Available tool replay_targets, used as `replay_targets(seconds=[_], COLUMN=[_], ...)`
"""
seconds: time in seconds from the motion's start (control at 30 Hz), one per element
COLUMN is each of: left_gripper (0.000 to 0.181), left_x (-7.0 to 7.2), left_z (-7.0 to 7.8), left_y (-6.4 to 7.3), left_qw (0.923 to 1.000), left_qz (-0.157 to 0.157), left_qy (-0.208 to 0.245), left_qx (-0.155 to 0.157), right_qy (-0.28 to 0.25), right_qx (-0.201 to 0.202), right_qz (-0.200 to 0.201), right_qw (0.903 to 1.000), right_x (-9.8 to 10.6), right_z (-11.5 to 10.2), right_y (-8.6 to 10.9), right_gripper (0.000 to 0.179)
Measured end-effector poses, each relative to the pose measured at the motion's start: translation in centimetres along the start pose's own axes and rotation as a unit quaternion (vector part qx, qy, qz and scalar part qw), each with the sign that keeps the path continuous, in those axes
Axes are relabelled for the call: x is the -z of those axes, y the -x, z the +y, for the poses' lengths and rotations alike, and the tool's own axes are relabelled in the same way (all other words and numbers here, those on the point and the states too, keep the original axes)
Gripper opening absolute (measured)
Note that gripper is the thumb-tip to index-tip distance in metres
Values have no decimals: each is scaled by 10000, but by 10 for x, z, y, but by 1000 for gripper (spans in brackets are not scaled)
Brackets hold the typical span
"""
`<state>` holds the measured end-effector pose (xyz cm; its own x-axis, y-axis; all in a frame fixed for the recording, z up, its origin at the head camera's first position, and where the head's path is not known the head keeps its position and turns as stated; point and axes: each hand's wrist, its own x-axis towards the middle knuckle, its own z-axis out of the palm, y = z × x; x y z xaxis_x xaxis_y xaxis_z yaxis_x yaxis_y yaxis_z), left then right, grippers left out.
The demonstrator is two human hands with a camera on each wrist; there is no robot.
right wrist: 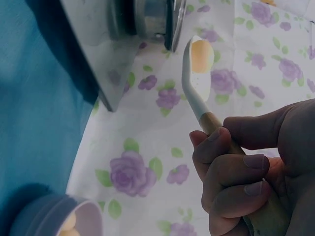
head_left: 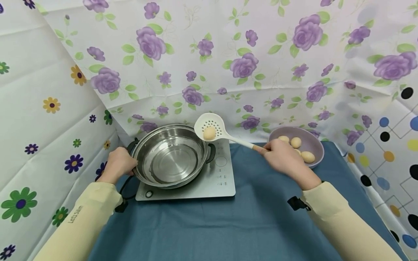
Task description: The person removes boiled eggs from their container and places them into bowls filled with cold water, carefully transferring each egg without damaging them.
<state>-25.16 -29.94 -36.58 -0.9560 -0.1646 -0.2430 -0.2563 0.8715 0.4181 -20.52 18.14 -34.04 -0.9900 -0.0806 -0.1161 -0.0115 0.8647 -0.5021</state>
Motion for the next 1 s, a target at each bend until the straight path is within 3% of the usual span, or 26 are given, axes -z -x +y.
replay_targets(seconds=[0.33, 0.73, 1.0], left_gripper=[20, 18, 18], left_x=[0, 0, -1], left_z=[0, 0, -2], left_y=[-1, -2, -2], left_qw=[10000, 9999, 9999], left_qz=[-12, 10, 4], left_qy=[18, 96, 53], left_qx=[45, 71, 86], right_qy=[89, 24, 58], right_qx=[42, -389, -734], right_qz=[314, 270, 154], right_qw=[9995, 9989, 9972], right_x=[11, 37, 41], right_z=[27, 64, 91], right_y=[7, 18, 26], right_gripper=[55, 58, 67])
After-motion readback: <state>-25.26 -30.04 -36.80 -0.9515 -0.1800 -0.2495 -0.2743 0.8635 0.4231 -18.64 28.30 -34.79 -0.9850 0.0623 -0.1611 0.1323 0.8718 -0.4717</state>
